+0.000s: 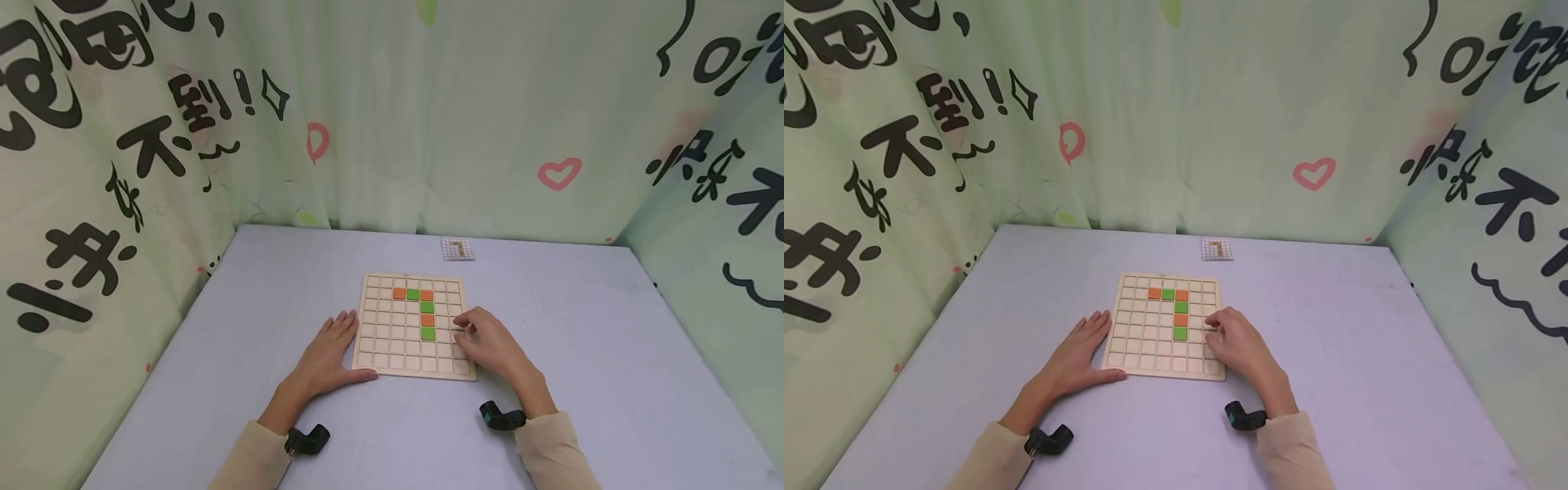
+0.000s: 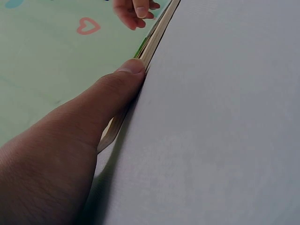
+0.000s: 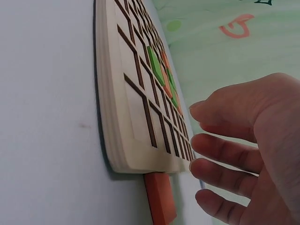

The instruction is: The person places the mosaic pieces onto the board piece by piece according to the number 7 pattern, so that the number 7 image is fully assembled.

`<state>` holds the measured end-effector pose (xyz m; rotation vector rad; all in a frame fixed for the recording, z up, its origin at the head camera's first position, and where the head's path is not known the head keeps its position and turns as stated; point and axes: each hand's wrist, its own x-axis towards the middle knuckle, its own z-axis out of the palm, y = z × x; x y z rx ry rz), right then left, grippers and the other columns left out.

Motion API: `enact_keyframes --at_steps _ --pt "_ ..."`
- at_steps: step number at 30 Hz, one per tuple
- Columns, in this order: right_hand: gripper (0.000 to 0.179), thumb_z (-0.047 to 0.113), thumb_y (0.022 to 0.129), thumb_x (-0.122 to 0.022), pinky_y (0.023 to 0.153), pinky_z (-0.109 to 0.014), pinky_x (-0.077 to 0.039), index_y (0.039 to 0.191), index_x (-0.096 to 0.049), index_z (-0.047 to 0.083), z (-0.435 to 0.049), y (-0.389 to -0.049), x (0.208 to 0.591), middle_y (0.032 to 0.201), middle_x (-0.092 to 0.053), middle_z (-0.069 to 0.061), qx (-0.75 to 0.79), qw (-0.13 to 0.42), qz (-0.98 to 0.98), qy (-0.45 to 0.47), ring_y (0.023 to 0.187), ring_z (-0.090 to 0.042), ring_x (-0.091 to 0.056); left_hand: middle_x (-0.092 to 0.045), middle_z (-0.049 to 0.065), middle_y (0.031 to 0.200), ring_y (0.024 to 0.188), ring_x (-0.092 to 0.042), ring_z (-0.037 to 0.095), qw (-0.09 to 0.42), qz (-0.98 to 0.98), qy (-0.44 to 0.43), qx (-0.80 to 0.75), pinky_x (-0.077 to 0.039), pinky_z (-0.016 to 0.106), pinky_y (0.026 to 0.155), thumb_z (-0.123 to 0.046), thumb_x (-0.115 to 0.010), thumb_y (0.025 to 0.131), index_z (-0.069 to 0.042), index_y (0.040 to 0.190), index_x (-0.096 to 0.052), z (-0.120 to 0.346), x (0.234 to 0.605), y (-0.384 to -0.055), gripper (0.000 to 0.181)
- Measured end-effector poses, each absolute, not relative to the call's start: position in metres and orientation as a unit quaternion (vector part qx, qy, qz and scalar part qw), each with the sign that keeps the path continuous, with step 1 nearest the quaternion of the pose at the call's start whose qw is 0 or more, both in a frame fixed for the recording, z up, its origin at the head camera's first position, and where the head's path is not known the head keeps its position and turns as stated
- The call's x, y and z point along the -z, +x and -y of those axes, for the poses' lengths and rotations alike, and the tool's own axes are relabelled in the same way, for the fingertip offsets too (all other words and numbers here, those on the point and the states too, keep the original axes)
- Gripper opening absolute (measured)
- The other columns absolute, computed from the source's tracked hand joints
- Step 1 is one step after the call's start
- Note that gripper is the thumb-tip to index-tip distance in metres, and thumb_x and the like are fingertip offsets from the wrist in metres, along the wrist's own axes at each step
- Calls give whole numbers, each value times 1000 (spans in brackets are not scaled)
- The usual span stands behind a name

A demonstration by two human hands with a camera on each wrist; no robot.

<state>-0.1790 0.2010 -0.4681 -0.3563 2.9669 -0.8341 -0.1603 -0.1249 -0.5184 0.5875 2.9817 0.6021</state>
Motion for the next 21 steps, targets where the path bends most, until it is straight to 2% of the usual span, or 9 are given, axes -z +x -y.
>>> enact_keyframes --at_steps 11,21 --pt "28 16 90 -66 83 -38 -52 115 -69 5 -215 -173 475 108 -66 -6 260 7 -959 -115 95 -19 -57 -26 10 166 156 -19 25 19 -962 191 -194 -17 45 129 -75 -64 78 -1 155 -32 125 519 -161 112" --pt "28 14 89 -65 82 -39 -51 115 -68 4 -226 -165 475 107 -66 -6 252 20 -961 -110 94 -19 -57 -26 10 166 156 -20 26 17 -962 191 -195 -18 46 129 -75 -65 77 -2 156 -32 125 521 -161 112"
